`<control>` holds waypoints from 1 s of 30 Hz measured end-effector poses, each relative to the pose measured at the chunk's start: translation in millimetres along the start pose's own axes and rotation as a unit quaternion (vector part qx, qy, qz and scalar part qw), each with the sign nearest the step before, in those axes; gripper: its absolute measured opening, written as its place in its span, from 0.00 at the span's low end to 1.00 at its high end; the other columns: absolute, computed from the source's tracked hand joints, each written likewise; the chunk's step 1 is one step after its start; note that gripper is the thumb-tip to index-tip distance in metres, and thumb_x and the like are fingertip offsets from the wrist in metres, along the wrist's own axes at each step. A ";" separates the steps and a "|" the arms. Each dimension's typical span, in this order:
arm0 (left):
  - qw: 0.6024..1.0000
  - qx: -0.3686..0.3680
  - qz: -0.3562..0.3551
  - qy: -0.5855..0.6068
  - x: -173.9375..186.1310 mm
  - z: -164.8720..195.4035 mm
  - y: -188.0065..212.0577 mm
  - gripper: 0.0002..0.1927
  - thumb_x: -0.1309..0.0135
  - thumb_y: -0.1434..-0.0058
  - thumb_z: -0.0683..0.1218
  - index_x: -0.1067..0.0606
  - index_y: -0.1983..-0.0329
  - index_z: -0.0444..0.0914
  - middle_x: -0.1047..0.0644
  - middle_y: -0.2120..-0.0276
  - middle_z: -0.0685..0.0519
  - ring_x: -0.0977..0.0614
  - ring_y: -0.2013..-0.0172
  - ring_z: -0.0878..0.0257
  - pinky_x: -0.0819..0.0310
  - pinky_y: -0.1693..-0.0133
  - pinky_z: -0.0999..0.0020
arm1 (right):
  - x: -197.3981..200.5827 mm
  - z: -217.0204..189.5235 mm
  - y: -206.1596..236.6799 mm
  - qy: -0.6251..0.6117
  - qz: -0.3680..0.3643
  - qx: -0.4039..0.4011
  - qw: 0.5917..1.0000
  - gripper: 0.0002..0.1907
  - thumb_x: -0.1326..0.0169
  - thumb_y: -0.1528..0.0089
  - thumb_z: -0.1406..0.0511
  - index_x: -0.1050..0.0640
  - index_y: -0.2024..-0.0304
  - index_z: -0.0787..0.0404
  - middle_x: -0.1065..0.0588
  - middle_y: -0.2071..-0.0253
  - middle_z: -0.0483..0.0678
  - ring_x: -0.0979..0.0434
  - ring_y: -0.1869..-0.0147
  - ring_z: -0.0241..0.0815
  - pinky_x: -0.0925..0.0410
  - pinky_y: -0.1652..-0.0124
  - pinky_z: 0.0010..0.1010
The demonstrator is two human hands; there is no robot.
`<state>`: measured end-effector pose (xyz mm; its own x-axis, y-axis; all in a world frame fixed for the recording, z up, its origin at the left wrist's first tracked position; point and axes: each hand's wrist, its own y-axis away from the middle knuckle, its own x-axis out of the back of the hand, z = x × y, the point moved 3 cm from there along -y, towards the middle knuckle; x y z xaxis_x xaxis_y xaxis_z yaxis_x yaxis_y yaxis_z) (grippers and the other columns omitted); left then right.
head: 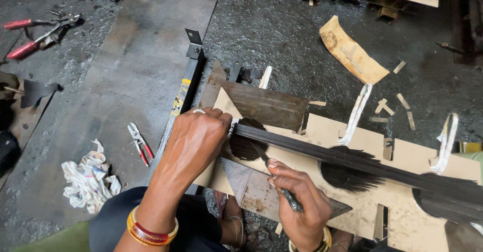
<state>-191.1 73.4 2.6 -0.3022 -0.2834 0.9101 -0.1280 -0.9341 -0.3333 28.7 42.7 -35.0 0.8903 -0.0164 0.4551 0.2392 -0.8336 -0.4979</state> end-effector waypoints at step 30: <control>0.996 0.067 -0.026 0.049 -16.6 -12.8 10.1 0.03 0.44 0.46 0.40 0.22 0.70 0.35 0.21 0.69 0.42 0.19 0.63 0.42 0.26 0.64 0.50 | 161.5 3.5 53.2 0.191 -0.085 0.100 0.973 0.17 0.45 0.42 0.73 0.28 0.51 0.53 0.24 0.58 0.50 0.20 0.50 0.49 0.26 0.47 0.41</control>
<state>-199.5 71.5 -19.1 -0.3893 -0.2172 0.8951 -0.0210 -0.9695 -0.2444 186.6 -2.4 9.5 0.6306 -0.1237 0.7662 0.4759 -0.7183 -0.5076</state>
